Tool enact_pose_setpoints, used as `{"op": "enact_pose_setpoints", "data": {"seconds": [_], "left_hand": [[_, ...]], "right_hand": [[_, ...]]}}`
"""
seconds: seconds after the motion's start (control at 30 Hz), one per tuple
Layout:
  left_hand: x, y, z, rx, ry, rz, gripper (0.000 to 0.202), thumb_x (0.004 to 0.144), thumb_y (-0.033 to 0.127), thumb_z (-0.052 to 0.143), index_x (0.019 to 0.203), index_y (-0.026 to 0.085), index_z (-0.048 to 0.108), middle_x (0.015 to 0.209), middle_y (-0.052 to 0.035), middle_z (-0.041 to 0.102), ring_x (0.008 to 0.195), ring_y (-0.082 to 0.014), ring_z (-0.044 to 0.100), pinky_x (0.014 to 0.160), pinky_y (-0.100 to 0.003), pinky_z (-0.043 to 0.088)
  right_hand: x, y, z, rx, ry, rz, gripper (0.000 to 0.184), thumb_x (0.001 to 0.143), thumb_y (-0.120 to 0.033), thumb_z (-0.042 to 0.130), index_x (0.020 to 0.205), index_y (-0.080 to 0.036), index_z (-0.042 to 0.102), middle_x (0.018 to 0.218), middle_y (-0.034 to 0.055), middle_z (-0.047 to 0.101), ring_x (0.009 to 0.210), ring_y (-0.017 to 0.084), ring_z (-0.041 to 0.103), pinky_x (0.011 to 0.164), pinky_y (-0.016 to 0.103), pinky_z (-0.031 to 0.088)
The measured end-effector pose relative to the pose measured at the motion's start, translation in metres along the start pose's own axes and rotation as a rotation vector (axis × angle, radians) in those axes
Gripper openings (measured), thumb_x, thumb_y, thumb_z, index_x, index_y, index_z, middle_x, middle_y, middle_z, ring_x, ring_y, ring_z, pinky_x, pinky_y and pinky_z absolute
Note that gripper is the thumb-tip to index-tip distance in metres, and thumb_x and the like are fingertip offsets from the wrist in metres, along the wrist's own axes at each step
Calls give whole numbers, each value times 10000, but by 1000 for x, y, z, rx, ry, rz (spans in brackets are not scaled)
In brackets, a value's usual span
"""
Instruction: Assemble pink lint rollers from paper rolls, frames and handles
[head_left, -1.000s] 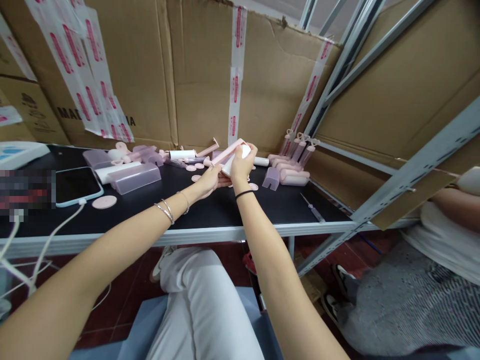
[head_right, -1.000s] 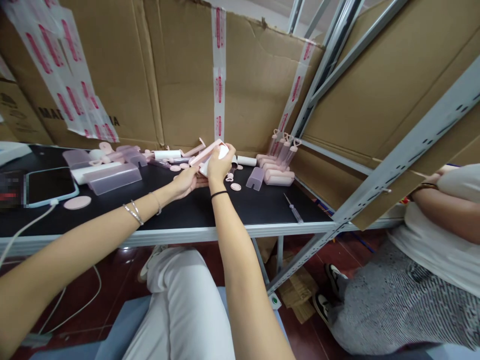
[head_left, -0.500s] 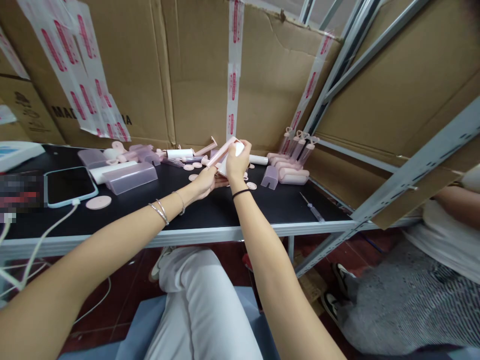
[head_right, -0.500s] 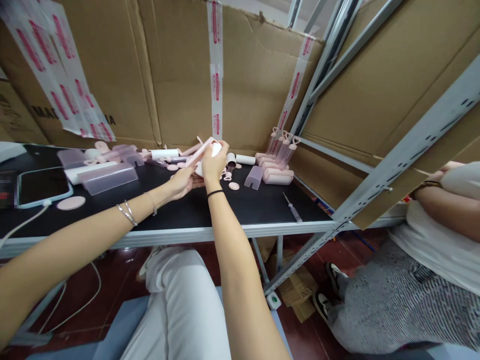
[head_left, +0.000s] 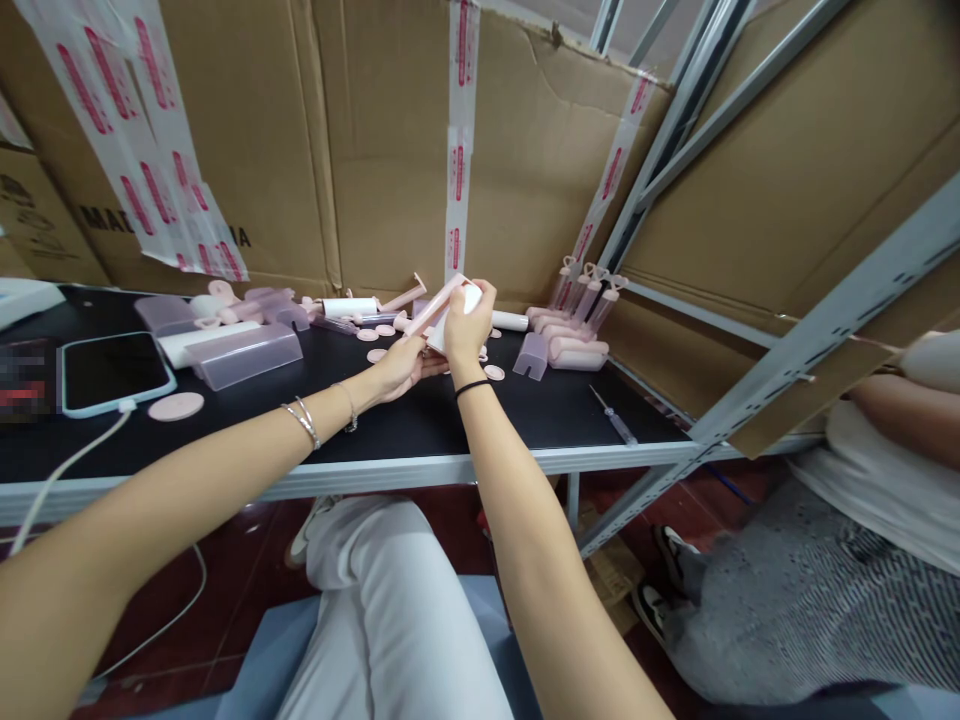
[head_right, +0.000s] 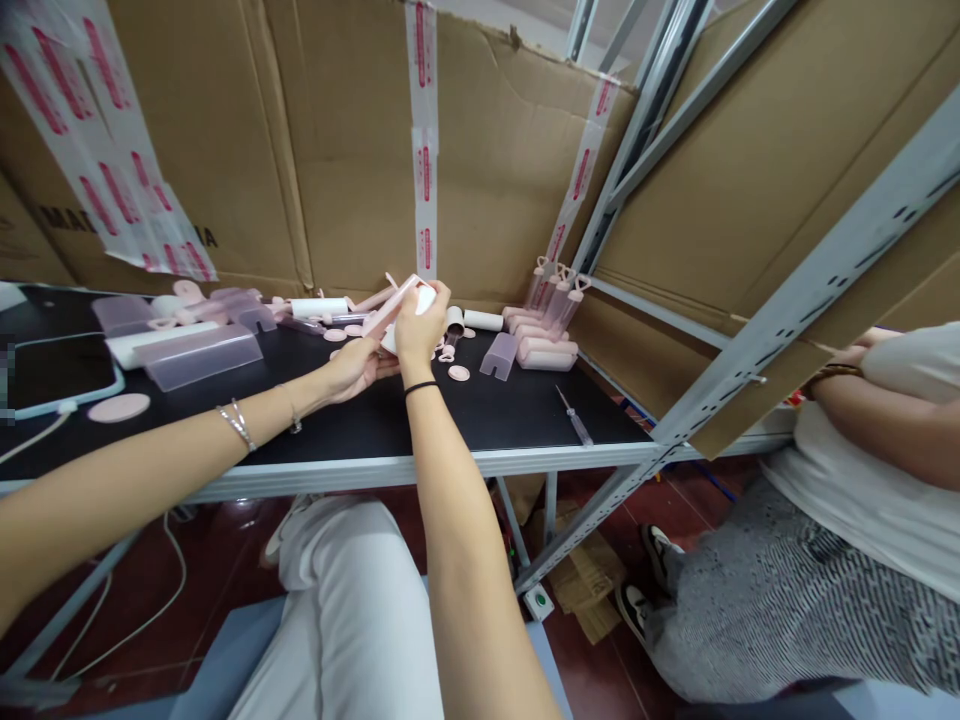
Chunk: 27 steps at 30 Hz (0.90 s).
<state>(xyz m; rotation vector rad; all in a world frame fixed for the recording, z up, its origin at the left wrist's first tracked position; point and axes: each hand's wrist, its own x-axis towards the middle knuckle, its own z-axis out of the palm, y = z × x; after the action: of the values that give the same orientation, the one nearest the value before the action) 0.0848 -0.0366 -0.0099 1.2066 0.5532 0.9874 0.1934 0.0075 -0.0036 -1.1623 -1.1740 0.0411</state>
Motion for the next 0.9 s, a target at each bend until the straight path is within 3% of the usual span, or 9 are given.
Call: {"op": "enact_pose_setpoints", "data": {"seconds": [0.13, 0.2, 0.3, 0.37, 0.43, 0.57, 0.7, 0.8, 0.9], "left_hand": [[2, -4, -1, -10, -26, 9, 464, 851, 87, 376, 1282, 230, 473, 768, -2, 700, 751, -126, 682, 892, -339, 526], [1, -7, -4, -33, -32, 22, 407, 903, 156, 373, 1289, 235, 472, 820, -13, 707, 779, -133, 684, 911, -357, 517], [-4, -9, -11, -63, -90, 29, 360, 964, 394, 364, 1239, 214, 512, 946, -62, 707, 870, -159, 683, 926, -373, 508], [-6, -8, -17, -59, -120, -3, 499, 933, 568, 326, 1197, 206, 545, 1002, -99, 699, 907, -194, 682, 907, -397, 516], [-6, -5, -22, -68, -65, -5, 603, 897, 655, 272, 1147, 197, 575, 990, -112, 697, 862, -212, 685, 857, -421, 536], [-4, -2, -29, -63, 91, 86, 504, 908, 599, 352, 1081, 189, 590, 910, -82, 695, 750, -189, 668, 753, -408, 564], [-6, -8, -26, 46, 62, 51, 433, 892, 547, 459, 1118, 193, 564, 836, -78, 681, 741, -209, 671, 724, -403, 561], [-4, -11, -25, 157, 128, 45, 468, 905, 566, 399, 1169, 203, 533, 902, -101, 679, 795, -238, 674, 731, -417, 556], [-2, 0, -31, 508, 262, 115, 479, 925, 521, 365, 1218, 175, 521, 1093, -158, 652, 985, -288, 643, 846, -458, 522]], "right_hand": [[-1, 1, 0, 42, 9, -4, 480, 935, -455, 238, 1345, -207, 258, 1202, 164, 495, 1163, 283, 510, 991, 512, 390], [-3, -4, -2, 77, 30, 36, 481, 936, -460, 251, 1342, -201, 271, 1226, 168, 489, 1184, 290, 504, 1011, 515, 377], [-8, -15, -6, 51, -11, 80, 473, 945, -441, 230, 1347, -196, 274, 1268, 170, 477, 1201, 282, 508, 1005, 483, 393], [-13, -21, -9, 29, -67, 93, 459, 946, -424, 231, 1343, -197, 276, 1279, 164, 480, 1191, 266, 520, 981, 447, 415], [-17, -24, -11, 65, -68, 96, 431, 937, -413, 278, 1307, -194, 315, 1248, 146, 509, 1151, 241, 547, 954, 405, 435], [-25, -24, -9, 220, 16, 89, 355, 893, -407, 411, 1175, -192, 421, 1129, 95, 574, 1063, 202, 584, 923, 351, 453], [-30, -25, -5, 287, 112, 105, 346, 888, -407, 408, 1158, -190, 418, 1174, 103, 545, 1135, 197, 541, 962, 351, 431], [-32, -25, -3, 303, 124, 107, 368, 887, -418, 393, 1175, -188, 396, 1200, 113, 517, 1152, 194, 526, 986, 355, 413], [-31, -22, 0, 355, 90, 121, 390, 864, -417, 422, 1178, -189, 380, 1188, 111, 514, 1119, 189, 537, 989, 353, 412]]}}
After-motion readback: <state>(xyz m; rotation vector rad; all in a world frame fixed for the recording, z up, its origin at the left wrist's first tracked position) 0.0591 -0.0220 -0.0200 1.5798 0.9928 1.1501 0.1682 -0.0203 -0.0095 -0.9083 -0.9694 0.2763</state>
